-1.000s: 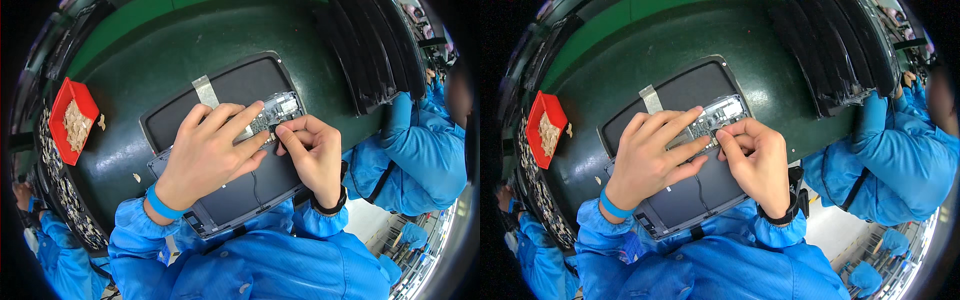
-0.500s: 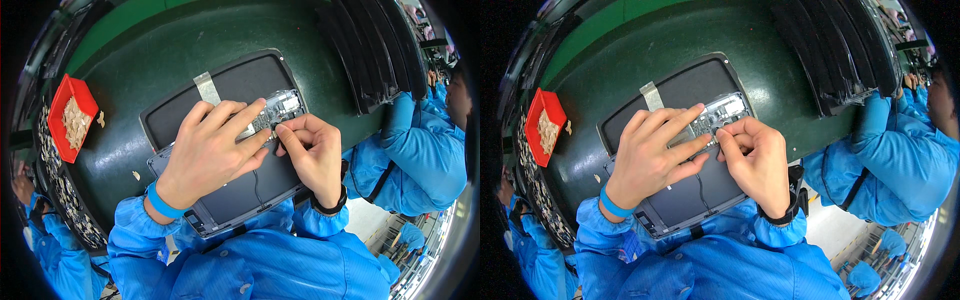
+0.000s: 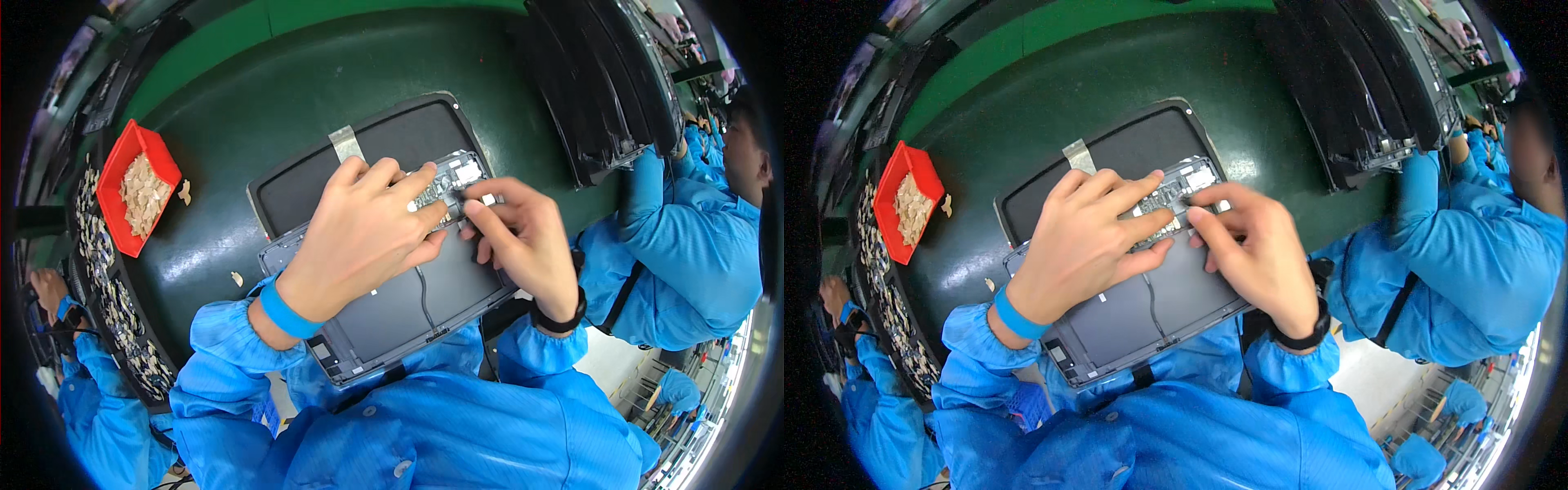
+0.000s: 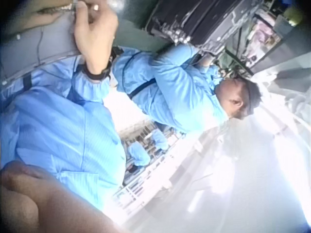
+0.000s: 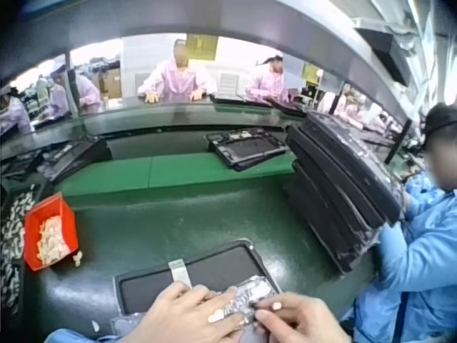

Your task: The person attaches components and tape strips onto tablet chassis by hand, placing each assembled unit onto the conveyor track and repeating the process.

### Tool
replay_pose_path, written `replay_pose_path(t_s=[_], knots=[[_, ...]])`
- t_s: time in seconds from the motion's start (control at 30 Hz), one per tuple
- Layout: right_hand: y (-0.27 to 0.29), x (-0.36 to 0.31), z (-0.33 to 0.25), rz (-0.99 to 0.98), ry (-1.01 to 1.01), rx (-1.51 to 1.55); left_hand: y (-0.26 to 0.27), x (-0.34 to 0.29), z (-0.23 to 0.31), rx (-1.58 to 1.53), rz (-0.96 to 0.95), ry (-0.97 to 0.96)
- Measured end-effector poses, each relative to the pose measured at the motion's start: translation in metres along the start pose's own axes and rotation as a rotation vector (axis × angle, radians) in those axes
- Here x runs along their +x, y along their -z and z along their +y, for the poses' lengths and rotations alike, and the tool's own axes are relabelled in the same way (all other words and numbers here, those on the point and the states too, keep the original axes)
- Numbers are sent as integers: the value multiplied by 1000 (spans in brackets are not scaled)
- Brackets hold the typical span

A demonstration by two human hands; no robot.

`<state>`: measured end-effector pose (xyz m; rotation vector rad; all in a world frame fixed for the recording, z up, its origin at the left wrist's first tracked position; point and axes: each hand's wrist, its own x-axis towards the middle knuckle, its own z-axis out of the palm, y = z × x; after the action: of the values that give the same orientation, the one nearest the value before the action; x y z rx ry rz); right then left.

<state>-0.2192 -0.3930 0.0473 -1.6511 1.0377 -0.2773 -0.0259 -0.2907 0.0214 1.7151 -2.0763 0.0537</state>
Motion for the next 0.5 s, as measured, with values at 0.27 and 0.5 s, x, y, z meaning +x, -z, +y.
replay_pose_path(t_s=[0.27,0.5], knots=[[8,-1,12,112,56,103,-6,-8,-4,-39,117,-56],[2,0,26,213,425,39,-2,-4,-5,-45,57,-43]])
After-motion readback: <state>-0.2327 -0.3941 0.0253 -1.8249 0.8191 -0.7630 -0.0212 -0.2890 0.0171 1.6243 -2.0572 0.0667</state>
